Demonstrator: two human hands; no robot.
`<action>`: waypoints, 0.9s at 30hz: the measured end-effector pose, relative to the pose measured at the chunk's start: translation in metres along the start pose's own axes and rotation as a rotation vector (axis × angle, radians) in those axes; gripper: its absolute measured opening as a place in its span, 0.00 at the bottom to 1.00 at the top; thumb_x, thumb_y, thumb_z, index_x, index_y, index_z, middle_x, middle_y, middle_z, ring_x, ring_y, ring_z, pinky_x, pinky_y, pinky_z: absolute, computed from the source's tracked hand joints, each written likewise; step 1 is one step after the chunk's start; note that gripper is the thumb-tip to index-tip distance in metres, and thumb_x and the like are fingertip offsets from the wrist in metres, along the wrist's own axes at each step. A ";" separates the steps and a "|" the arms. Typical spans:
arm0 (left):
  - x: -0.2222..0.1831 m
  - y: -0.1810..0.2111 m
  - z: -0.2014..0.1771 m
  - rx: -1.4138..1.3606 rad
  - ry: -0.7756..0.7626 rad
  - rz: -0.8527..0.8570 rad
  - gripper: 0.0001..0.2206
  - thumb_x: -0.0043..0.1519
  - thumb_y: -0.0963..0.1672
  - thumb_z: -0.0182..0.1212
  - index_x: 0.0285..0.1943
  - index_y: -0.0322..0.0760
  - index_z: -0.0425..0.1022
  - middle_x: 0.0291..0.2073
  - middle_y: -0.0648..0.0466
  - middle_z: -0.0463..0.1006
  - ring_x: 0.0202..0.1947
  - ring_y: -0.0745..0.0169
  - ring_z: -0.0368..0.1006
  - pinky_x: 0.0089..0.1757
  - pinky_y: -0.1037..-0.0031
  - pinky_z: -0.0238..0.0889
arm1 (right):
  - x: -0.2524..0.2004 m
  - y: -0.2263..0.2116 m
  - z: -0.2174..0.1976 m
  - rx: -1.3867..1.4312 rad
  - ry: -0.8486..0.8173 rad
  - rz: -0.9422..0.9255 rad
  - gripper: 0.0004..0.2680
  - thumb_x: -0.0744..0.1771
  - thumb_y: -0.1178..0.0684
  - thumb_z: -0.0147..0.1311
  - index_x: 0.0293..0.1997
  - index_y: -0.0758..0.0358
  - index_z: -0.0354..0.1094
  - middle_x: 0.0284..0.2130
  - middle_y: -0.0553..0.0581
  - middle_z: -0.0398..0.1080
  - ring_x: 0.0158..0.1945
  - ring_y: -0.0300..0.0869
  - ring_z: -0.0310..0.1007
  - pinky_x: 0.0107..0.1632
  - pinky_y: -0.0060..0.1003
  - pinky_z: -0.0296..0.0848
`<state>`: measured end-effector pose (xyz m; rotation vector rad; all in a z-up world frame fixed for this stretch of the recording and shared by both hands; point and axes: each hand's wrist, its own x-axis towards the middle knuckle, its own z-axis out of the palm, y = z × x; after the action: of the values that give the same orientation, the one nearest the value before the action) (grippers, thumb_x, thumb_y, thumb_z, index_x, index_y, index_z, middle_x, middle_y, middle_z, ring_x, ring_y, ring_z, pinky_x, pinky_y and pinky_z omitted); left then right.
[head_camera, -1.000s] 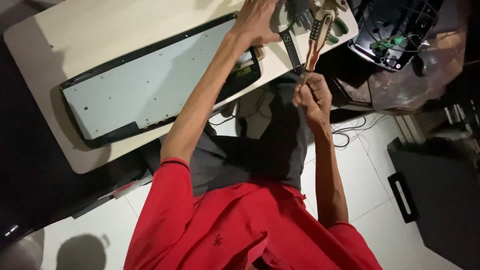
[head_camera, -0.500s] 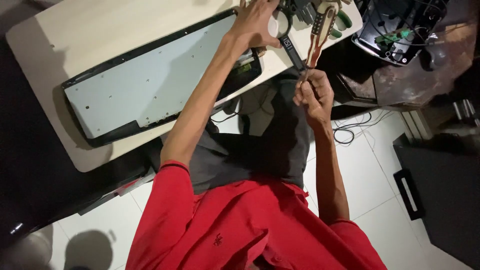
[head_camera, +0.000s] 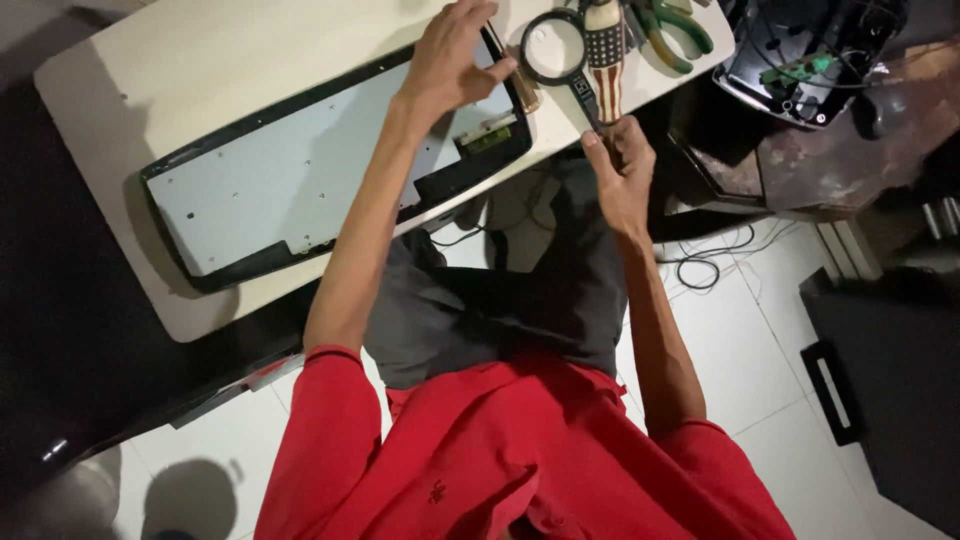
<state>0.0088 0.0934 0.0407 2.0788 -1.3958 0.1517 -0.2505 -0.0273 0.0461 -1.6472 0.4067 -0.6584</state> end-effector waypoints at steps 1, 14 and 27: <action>0.002 -0.007 0.012 0.003 0.004 -0.002 0.26 0.57 0.44 0.76 0.61 0.28 0.71 0.55 0.44 0.76 0.53 0.43 0.73 0.55 0.54 0.64 | -0.001 -0.004 0.004 0.001 -0.004 -0.003 0.06 0.71 0.58 0.54 0.40 0.63 0.59 0.30 0.46 0.57 0.34 0.33 0.52 0.39 0.28 0.55; 0.031 -0.084 0.090 -0.060 0.006 -0.271 0.07 0.59 0.47 0.68 0.29 0.46 0.79 0.17 0.62 0.76 0.12 0.69 0.66 0.22 0.76 0.65 | 0.010 -0.034 0.003 -0.195 -0.025 -0.127 0.12 0.73 0.54 0.46 0.61 0.73 0.64 0.38 0.60 0.69 0.35 0.40 0.62 0.39 0.35 0.62; -0.005 -0.044 0.023 -0.557 0.182 -0.195 0.21 0.61 0.54 0.72 0.48 0.33 0.81 0.38 0.45 0.86 0.38 0.50 0.86 0.46 0.64 0.79 | 0.072 -0.001 -0.009 -0.730 -0.030 -0.435 0.08 0.70 0.64 0.58 0.55 0.77 0.70 0.44 0.66 0.62 0.41 0.53 0.69 0.42 0.46 0.71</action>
<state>0.0389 0.0956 0.0013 1.6709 -0.9778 -0.1166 -0.2002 -0.0773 0.0618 -2.4791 0.2780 -0.8632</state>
